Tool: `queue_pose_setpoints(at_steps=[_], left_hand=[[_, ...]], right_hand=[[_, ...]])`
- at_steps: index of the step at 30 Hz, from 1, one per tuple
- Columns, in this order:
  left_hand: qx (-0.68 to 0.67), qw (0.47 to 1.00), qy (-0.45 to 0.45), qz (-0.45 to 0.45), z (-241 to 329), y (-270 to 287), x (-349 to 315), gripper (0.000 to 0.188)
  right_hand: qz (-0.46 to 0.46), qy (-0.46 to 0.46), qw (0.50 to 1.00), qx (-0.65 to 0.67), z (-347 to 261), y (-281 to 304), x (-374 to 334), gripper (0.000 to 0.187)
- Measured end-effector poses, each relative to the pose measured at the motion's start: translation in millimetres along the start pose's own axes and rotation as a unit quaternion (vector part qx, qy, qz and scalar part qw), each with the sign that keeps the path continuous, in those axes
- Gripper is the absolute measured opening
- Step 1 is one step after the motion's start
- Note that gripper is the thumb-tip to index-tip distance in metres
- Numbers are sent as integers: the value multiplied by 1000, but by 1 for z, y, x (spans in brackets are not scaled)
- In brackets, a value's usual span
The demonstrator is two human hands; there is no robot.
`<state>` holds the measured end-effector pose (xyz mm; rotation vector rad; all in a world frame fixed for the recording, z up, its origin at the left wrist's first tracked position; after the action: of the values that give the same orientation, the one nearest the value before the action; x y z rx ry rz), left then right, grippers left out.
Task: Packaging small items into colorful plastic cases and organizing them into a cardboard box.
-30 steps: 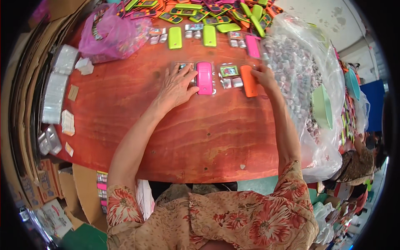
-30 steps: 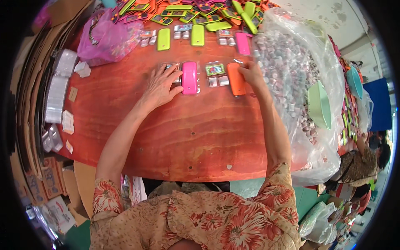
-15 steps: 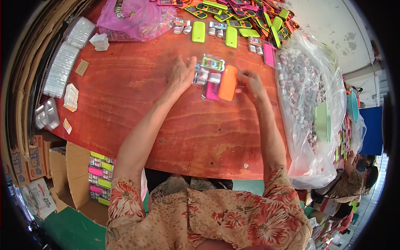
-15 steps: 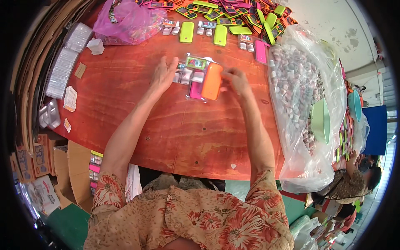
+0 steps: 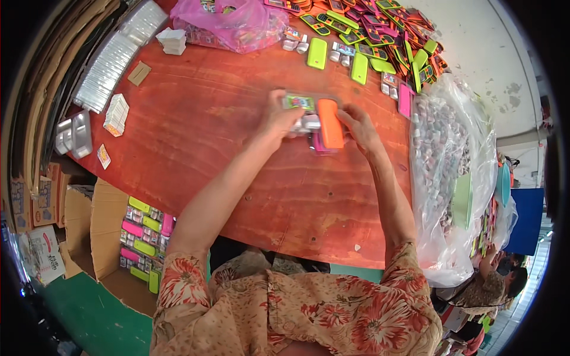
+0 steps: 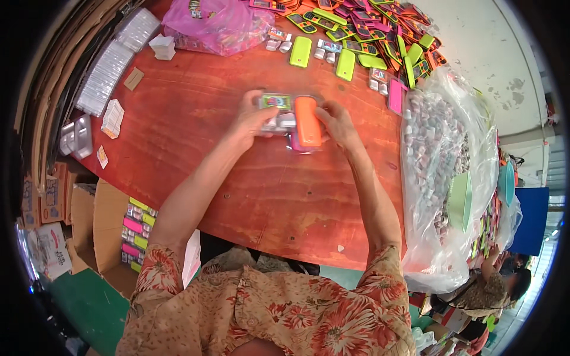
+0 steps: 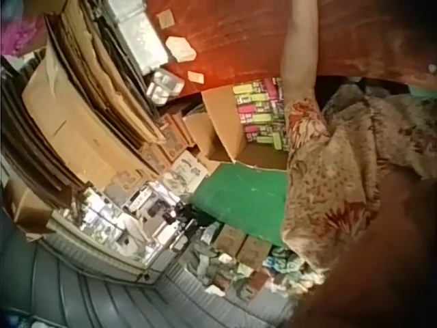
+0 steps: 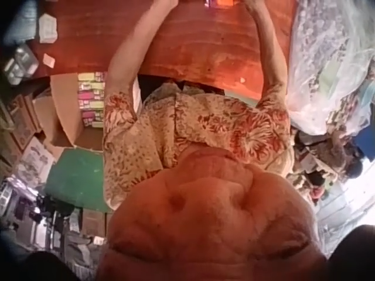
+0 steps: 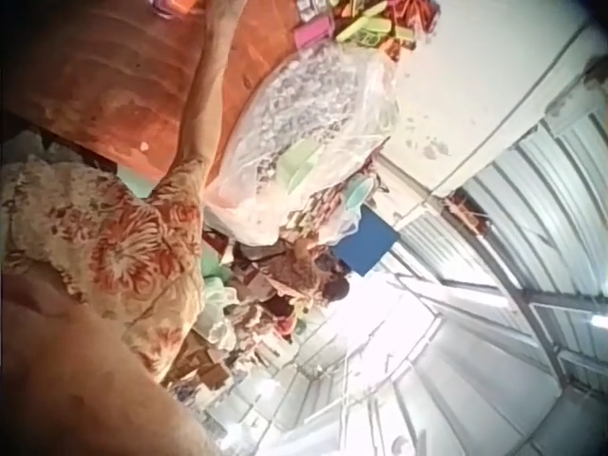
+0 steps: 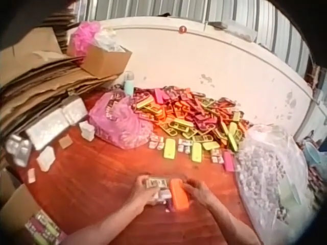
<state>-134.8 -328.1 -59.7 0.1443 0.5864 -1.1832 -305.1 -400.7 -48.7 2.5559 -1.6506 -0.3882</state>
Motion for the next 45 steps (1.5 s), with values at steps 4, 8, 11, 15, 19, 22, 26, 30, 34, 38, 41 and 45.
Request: queue_pose_setpoints(at_steps=[4, 8, 11, 15, 19, 22, 26, 30, 34, 38, 41, 45], left_hand=[[-159, 986, -3, -44, -26, 67, 32, 40], [-204, 974, -11, -100, -5, 55, -15, 26], [-213, 972, -13, -96, -17, 68, -20, 24], [-265, 961, 30, -79, -12, 96, -53, 30], [-262, 960, 21, -97, 7, 103, -74, 29], [-240, 961, -2, -138, 16, 102, -70, 28], [-278, 946, -17, -167, 12, 83, -35, 27], [-260, 956, -54, -127, 7, 54, 6, 24], [-158, 985, -44, 45, 11, 52, 11, 24], [100, 963, 6, 249, 13, 56, 8, 39], [92, 967, 38, 233, 15, 38, 16, 44], [94, 969, 91, 209, 14, 41, 6, 37]], right_hand=[[-74, 125, 972, -185, -16, -30, 71, 22], [51, 323, 807, -492, -21, -3, 162, 29], [29, 317, 739, -594, -42, -29, 144, 25], [18, 391, 731, -559, -19, -40, 124, 16], [1, 436, 749, -500, -22, -58, 56, 21], [-24, 454, 766, -454, -31, -67, 11, 21], [-58, 423, 841, -333, -13, -56, -11, 22], [10, 277, 959, 50, 24, -5, 14, 22], [0, 57, 998, 40, 13, -5, 18, 44], [8, 22, 1000, 2, -7, -25, 14, 46], [-117, 115, 940, -298, 10, -6, 36, 42], [-103, 148, 971, -154, -16, -49, 4, 40]])
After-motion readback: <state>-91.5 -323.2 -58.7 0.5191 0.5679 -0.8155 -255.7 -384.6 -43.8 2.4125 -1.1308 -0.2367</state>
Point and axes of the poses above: each hand's wrist, its own x-axis towards the middle knuckle, its own y-axis out of the back of the hand, z = x × y, the point moved 5 cm from there along x, towards the middle knuckle, and after that the axes turned 7 degrees about y, right-handed, at the moved point
